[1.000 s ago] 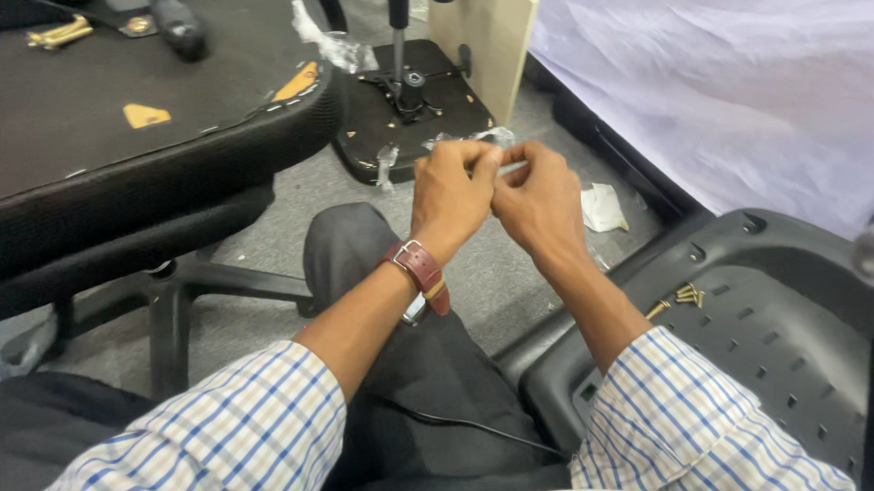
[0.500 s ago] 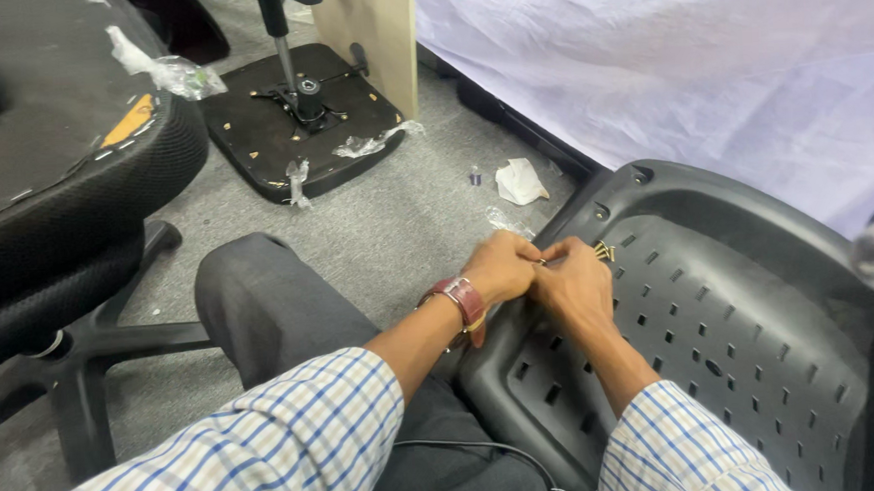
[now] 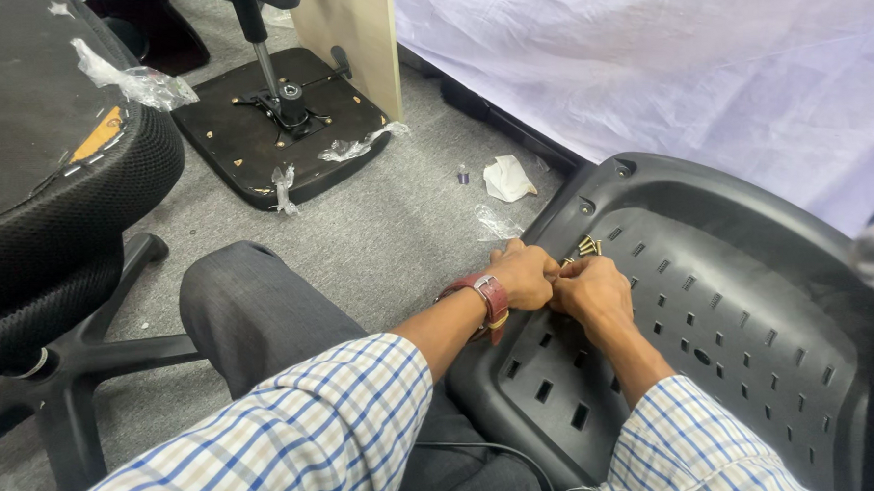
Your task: The person uses a screwdriver to fasten screws into the underside of a black plastic chair seat, then flips the seat upright and continues securing additional screws. The person works on the chair seat and base components, handling screws and the screwdriver throughout.
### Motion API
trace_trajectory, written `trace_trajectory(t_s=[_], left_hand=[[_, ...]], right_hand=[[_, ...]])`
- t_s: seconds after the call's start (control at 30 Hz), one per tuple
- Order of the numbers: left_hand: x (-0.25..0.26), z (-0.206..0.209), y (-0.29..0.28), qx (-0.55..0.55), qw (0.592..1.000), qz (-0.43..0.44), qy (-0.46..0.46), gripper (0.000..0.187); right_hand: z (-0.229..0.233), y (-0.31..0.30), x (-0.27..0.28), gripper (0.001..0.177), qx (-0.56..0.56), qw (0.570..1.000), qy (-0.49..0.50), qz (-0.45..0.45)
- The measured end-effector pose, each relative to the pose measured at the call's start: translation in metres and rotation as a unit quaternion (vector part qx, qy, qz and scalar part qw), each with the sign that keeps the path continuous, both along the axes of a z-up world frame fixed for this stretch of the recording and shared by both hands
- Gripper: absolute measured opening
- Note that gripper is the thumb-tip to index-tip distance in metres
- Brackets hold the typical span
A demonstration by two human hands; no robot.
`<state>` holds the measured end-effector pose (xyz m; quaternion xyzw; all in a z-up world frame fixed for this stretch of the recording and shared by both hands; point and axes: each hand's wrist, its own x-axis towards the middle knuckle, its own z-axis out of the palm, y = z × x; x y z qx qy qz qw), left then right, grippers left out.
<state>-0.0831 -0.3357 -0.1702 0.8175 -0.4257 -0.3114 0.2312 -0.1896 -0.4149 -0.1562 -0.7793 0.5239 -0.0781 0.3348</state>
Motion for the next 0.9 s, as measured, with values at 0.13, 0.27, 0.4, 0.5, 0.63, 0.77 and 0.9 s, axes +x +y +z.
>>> trace_trajectory(t_s=[0.13,0.27,0.4,0.5,0.63,0.77,0.9], left_hand=[[0.004,-0.001,0.002,-0.017,1.0,0.014,0.005,0.041],[0.009,-0.008,0.003,-0.043,0.999,0.026,0.01,0.043],[0.018,-0.015,0.004,-0.134,0.991,0.004,0.019,0.04],[0.026,-0.011,0.014,-0.162,0.986,0.022,0.017,0.04],[0.049,0.012,0.047,-0.158,0.984,0.076,0.001,0.043],[0.068,0.042,0.091,-0.179,0.971,0.155,-0.021,0.032],[0.087,0.067,0.136,-0.218,0.946,0.225,-0.079,0.024]], right_hand=[[-0.002,-0.002,0.0,0.028,0.035,0.999,-0.018,-0.003],[0.0,0.001,0.002,0.034,0.031,0.999,-0.027,-0.01],[0.008,0.007,0.015,0.032,-0.03,0.999,0.026,0.007],[0.016,0.018,0.032,0.026,-0.098,0.993,0.008,0.066],[0.034,0.043,0.063,0.028,-0.079,0.993,0.001,0.086],[0.059,0.077,0.095,0.026,-0.083,0.984,-0.044,0.151],[0.084,0.116,0.129,0.028,-0.078,0.971,-0.105,0.2]])
